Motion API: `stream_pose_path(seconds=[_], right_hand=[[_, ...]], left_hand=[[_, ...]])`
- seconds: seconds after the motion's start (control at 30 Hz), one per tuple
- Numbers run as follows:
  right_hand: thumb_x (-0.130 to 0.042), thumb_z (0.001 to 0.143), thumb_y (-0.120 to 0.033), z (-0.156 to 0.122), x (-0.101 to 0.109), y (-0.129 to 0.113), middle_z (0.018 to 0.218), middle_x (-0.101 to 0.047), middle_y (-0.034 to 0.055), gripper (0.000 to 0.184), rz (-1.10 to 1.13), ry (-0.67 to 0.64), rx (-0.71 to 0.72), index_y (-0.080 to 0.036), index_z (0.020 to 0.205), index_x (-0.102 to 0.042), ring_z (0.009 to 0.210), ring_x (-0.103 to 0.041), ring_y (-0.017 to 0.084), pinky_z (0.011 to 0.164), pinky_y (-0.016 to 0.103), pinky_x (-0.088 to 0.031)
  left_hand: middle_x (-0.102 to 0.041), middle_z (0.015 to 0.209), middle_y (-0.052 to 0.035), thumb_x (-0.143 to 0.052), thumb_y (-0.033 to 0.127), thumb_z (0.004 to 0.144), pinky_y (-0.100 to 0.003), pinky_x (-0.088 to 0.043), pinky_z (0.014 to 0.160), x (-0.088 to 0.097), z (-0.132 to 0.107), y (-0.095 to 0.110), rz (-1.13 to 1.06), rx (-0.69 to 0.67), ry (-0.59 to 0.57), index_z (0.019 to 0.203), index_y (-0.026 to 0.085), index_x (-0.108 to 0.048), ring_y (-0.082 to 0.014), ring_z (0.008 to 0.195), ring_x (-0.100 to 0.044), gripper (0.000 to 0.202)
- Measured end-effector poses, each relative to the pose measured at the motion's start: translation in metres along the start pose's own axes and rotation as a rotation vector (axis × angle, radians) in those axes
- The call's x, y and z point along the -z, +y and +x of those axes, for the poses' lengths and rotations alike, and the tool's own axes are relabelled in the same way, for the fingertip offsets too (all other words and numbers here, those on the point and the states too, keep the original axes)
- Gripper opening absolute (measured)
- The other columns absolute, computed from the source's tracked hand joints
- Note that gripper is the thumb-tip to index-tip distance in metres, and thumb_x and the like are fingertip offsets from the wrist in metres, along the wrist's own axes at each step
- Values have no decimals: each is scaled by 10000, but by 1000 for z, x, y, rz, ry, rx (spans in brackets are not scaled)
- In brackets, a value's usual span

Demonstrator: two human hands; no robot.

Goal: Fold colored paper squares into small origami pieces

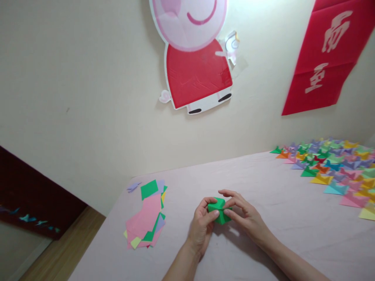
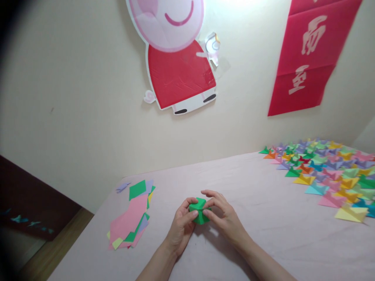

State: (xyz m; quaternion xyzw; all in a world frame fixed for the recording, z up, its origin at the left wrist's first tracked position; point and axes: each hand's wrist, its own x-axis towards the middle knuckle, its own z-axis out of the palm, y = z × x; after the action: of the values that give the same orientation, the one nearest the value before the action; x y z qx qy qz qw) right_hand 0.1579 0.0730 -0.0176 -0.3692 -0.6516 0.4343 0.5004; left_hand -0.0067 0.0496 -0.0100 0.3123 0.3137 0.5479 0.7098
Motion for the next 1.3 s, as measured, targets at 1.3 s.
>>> stream_pose_path(seconds=[1.3], right_hand=[[-645,819,-350,0,-1,4,756,-684,18,173,-19,13,-89,-199,790,-723,721,-619,185,675,274,-461]], left_hand=[[-543,827,-4,-592,260,869,-271,-409,739,2,2,-5,853,-503,154,774,195,-574,-173,819,-536,116]])
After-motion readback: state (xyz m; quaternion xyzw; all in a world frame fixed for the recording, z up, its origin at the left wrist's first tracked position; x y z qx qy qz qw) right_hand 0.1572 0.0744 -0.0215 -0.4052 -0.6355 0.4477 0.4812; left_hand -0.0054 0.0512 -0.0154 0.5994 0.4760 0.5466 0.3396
